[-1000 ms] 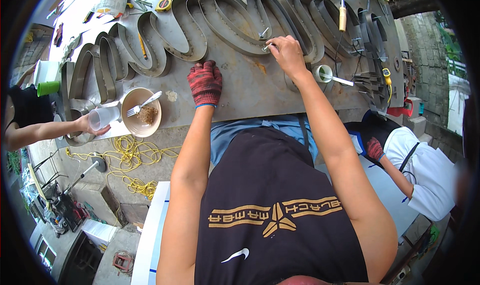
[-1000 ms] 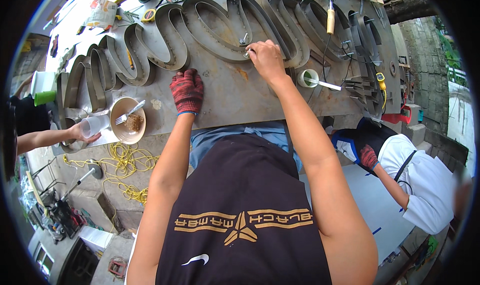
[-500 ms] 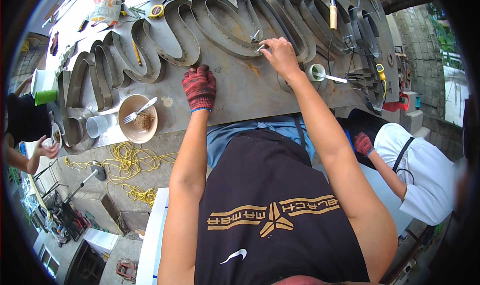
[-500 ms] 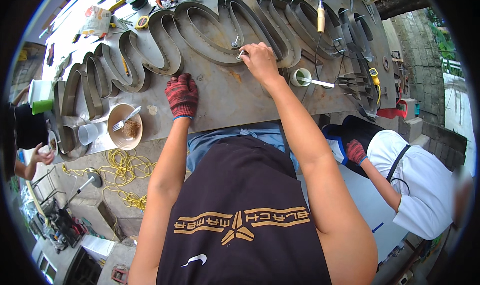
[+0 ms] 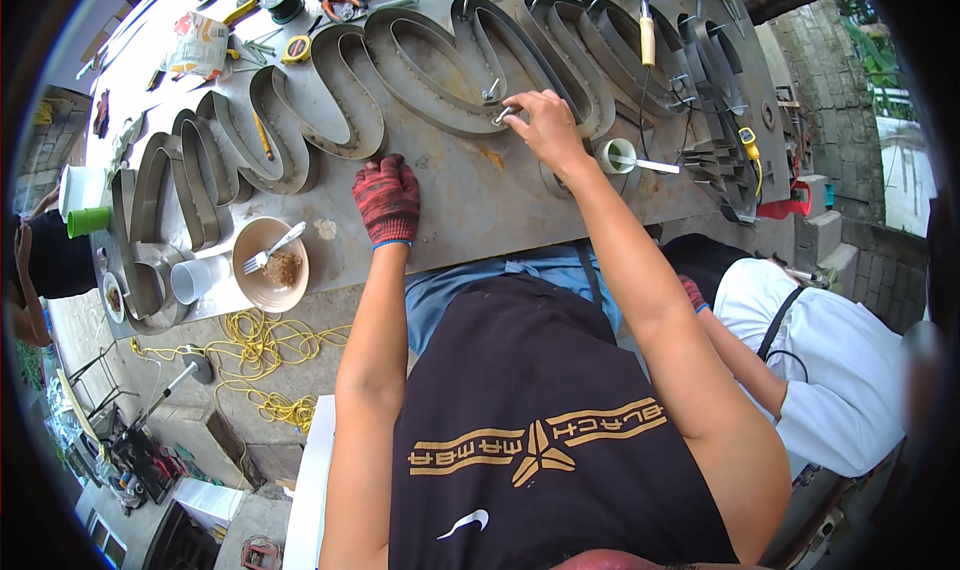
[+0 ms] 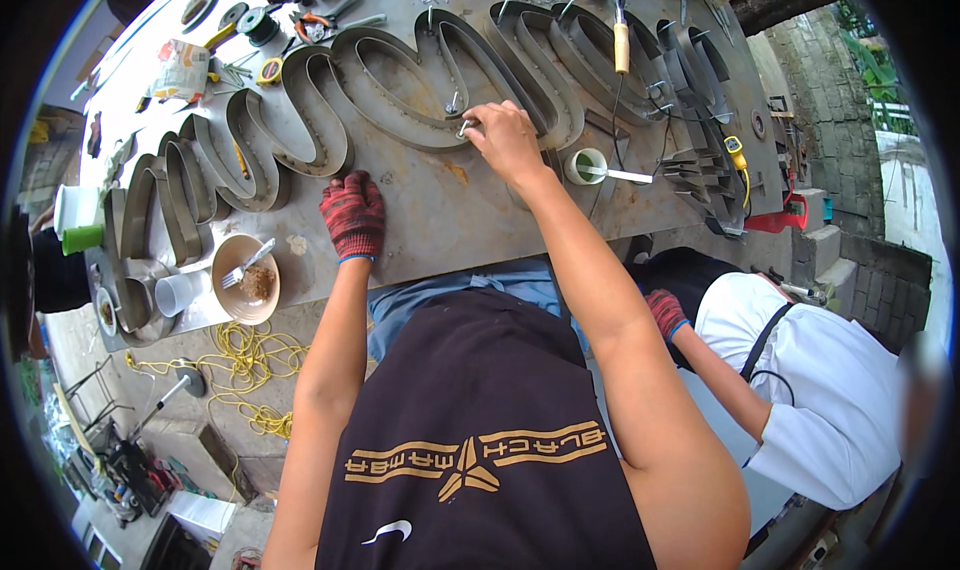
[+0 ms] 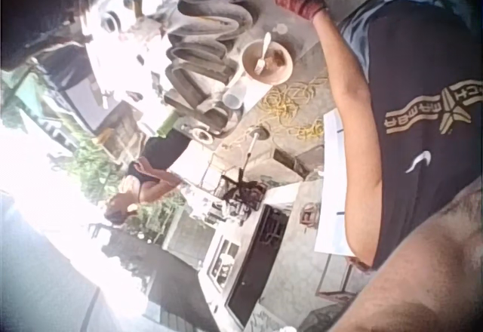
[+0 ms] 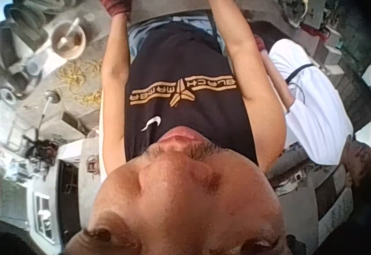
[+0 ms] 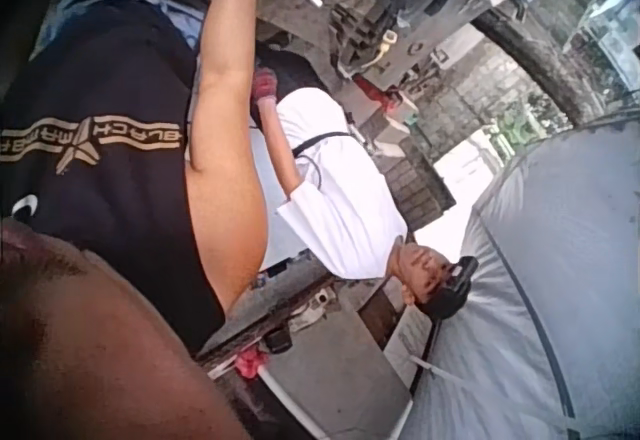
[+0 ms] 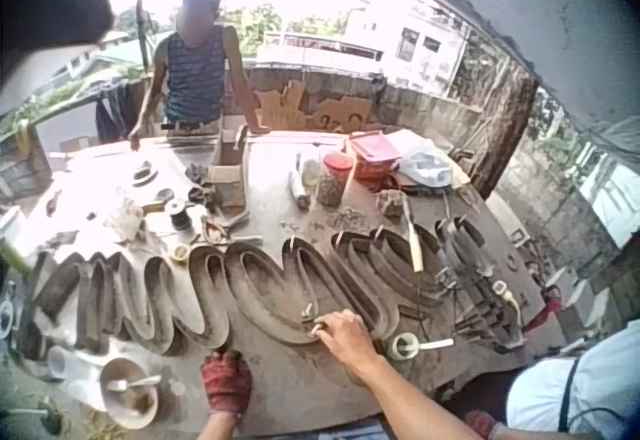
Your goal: The recorder is assembling large metal letter signs, applying components and using a soldering tool to finish the letters.
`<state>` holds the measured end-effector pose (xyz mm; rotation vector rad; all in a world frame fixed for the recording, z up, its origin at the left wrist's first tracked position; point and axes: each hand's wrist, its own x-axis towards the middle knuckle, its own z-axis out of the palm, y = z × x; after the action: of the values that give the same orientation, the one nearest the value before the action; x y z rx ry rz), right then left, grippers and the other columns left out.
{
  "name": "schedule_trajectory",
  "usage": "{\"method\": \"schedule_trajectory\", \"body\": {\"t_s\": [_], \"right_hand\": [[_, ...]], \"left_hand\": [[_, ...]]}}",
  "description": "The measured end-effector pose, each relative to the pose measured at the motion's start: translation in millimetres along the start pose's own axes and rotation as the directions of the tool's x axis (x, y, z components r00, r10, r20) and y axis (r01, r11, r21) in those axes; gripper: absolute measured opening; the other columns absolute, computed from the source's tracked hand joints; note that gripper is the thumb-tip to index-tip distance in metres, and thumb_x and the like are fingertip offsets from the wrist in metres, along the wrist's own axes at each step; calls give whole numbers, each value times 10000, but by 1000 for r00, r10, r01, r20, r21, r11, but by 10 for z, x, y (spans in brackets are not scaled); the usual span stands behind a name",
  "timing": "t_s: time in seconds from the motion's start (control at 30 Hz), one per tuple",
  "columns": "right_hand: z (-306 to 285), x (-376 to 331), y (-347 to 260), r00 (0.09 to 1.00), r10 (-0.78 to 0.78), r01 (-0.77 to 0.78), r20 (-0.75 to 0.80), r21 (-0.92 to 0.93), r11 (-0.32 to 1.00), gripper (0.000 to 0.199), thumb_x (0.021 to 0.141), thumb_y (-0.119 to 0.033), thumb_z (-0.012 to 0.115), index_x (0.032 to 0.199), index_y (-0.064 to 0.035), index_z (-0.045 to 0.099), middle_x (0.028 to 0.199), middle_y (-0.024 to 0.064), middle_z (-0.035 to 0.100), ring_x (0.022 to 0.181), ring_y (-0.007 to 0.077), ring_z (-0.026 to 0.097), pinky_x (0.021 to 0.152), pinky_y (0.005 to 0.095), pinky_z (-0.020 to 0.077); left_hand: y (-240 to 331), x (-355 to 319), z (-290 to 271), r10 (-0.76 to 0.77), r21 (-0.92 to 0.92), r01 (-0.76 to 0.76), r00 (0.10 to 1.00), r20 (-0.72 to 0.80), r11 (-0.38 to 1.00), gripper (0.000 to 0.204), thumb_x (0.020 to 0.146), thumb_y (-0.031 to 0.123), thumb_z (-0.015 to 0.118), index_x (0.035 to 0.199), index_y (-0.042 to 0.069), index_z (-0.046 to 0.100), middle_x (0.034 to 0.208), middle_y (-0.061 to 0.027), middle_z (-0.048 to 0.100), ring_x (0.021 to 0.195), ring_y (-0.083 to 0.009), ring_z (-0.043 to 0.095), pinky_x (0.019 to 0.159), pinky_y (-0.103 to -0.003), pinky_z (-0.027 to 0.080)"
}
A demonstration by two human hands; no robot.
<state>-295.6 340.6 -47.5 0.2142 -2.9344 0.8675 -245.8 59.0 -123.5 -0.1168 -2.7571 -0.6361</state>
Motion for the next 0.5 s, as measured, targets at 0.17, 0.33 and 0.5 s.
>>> {"method": "schedule_trajectory", "body": {"t_s": [0.17, 0.33, 0.5], "right_hand": [[-133, -28, 4, 999, -7, 8, -35, 35, 999, 266, 831, -143, 797, 1083, -72, 752, 1017, 98, 748, 992, 308, 654, 917, 416, 506], [-331, -9, 73, 998, 51, -50, -33, 46, 998, 269, 838, -137, 787, 1094, -64, 746, 1030, 101, 747, 995, 310, 655, 917, 423, 507], [-524, 72, 163, 994, 84, -77, -75, 94, 993, 246, 858, -124, 760, 1093, -54, 742, 1023, 107, 744, 995, 318, 653, 913, 431, 507]], "left_hand": [[32, 3, -25, -19, 5, 19, 999, 30, 1000, 193, 895, 191, 682, 1072, 113, 688, 1017, -163, 669, 992, -384, 614, 885, -505, 481], [43, 18, -33, -35, 11, 35, 999, 41, 999, 195, 897, 193, 684, 1075, 114, 687, 1038, -164, 666, 1003, -383, 612, 895, -504, 477], [47, 13, -25, -51, 37, 49, 996, 74, 998, 207, 900, 195, 684, 1091, 117, 680, 1057, -164, 662, 1017, -384, 610, 911, -504, 472]]}}
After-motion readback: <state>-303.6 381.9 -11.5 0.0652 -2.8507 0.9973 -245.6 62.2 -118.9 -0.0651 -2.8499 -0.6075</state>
